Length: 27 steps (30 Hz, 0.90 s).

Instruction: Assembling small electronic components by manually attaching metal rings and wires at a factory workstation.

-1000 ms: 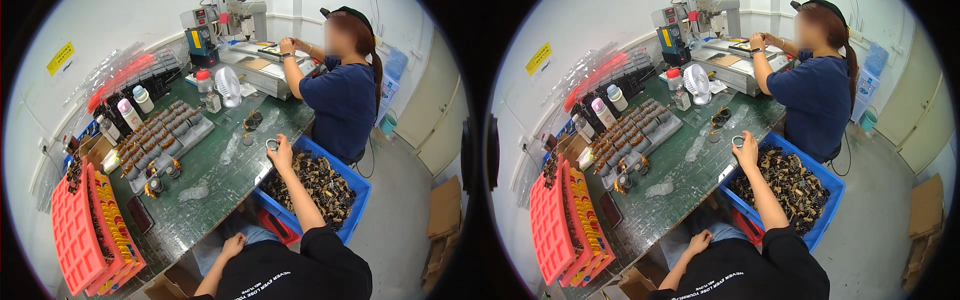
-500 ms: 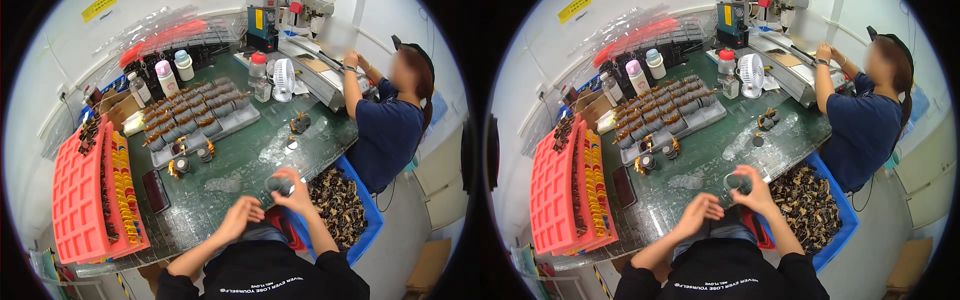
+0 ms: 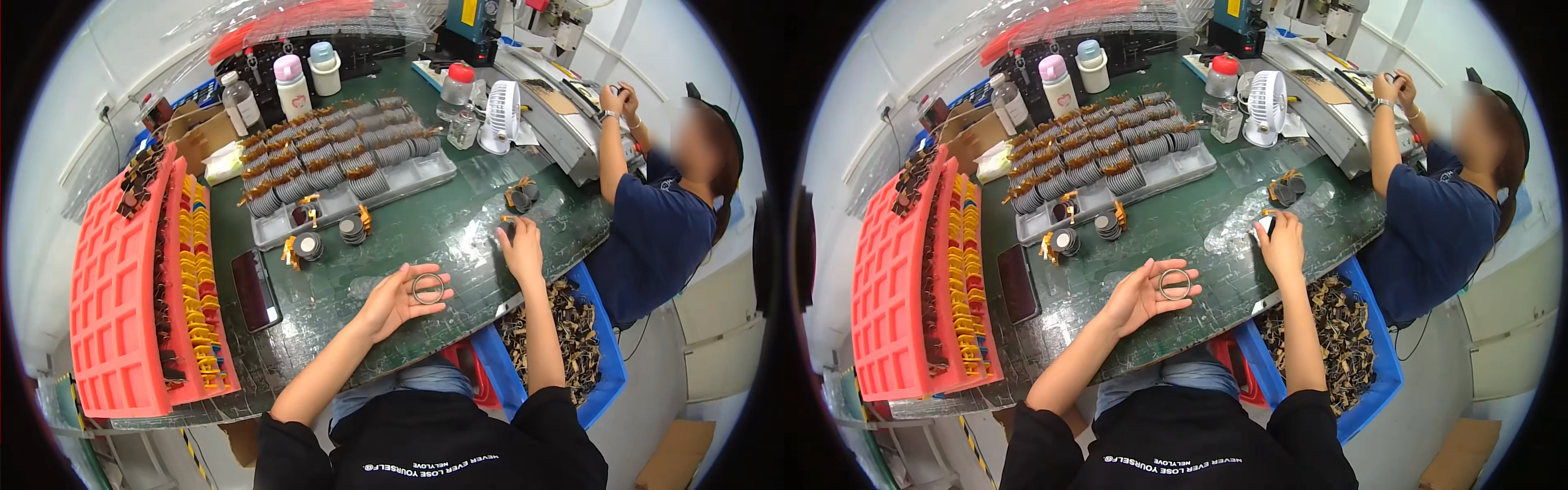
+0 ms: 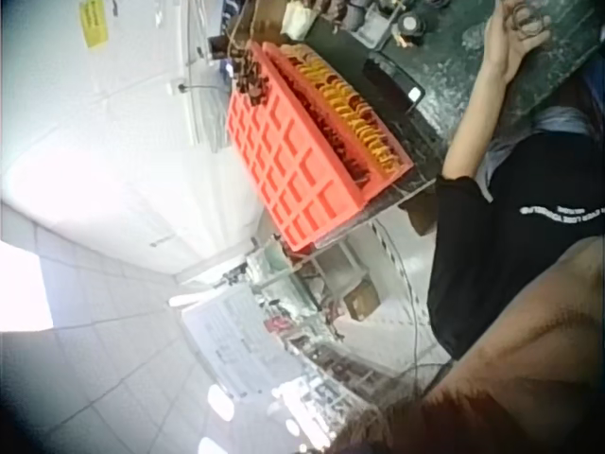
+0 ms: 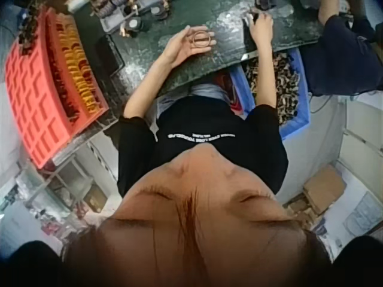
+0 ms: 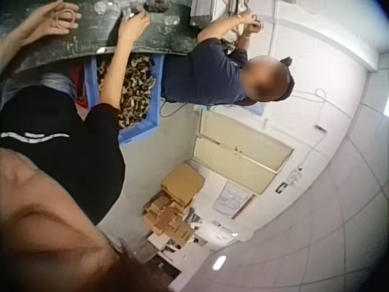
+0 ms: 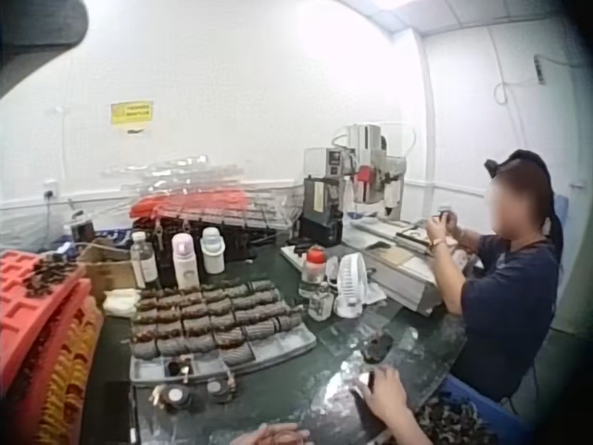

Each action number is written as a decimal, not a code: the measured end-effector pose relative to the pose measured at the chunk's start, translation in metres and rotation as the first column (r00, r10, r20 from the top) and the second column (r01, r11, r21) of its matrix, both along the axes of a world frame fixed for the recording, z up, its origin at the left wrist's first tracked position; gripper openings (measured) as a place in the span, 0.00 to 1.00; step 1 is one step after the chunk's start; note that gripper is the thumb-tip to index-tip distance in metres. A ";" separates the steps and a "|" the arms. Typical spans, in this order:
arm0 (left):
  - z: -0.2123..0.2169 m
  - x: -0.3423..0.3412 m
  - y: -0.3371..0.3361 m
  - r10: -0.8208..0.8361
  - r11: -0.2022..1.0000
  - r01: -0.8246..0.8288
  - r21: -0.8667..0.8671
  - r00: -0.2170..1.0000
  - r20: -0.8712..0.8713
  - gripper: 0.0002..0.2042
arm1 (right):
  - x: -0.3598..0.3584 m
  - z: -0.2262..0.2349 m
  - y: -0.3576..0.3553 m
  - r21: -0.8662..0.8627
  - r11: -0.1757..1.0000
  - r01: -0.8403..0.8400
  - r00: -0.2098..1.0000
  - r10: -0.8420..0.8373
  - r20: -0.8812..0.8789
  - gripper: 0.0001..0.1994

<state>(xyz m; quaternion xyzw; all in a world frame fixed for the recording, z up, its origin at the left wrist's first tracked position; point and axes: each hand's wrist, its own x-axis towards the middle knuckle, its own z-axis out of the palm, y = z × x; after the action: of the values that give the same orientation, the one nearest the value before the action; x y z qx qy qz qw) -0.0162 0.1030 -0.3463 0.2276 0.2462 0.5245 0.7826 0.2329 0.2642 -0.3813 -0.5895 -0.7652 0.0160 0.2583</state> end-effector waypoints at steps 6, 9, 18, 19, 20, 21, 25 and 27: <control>-0.011 -0.029 -0.007 0.107 0.994 -0.106 0.025 0.991 -0.075 0.24 | -0.008 0.009 0.007 -0.033 0.999 -0.009 0.997 0.006 -0.074 0.15; -0.012 -0.036 -0.009 0.147 0.989 -0.148 0.002 0.985 -0.086 0.24 | -0.017 0.024 -0.003 -0.055 0.998 -0.025 0.982 0.014 -0.189 0.12; -0.019 -0.056 -0.006 0.208 0.978 -0.208 0.012 0.975 -0.078 0.24 | -0.127 0.025 -0.084 0.170 0.832 -0.527 0.592 0.504 -0.629 0.10; -0.021 -0.057 -0.006 0.217 0.976 -0.218 -0.001 0.974 -0.062 0.24 | -0.130 0.021 -0.086 0.296 0.782 -0.549 0.612 0.617 -0.495 0.10; -0.023 -0.059 -0.006 0.226 0.974 -0.227 -0.013 0.973 -0.047 0.23 | -0.133 0.018 -0.087 0.409 0.709 -0.574 0.624 0.703 -0.342 0.11; -0.024 -0.060 -0.006 0.234 0.972 -0.235 -0.014 0.971 -0.043 0.23 | -0.133 0.014 -0.090 0.446 0.675 -0.588 0.607 0.732 -0.309 0.12; -0.024 -0.061 -0.005 0.263 0.964 -0.265 -0.018 0.962 -0.066 0.20 | -0.136 0.016 -0.098 0.530 0.577 -0.621 0.586 0.792 -0.175 0.12; -0.022 -0.062 -0.005 0.265 0.963 -0.268 -0.016 0.959 -0.096 0.20 | -0.136 0.016 -0.101 0.507 0.534 -0.677 0.573 0.814 -0.093 0.13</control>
<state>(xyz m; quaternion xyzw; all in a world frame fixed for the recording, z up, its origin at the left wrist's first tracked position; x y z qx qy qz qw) -0.0781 0.0982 -0.3681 0.2052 0.3183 0.6102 0.6959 0.0965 0.1634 -0.3649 -0.1185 -0.8757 0.0573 0.4645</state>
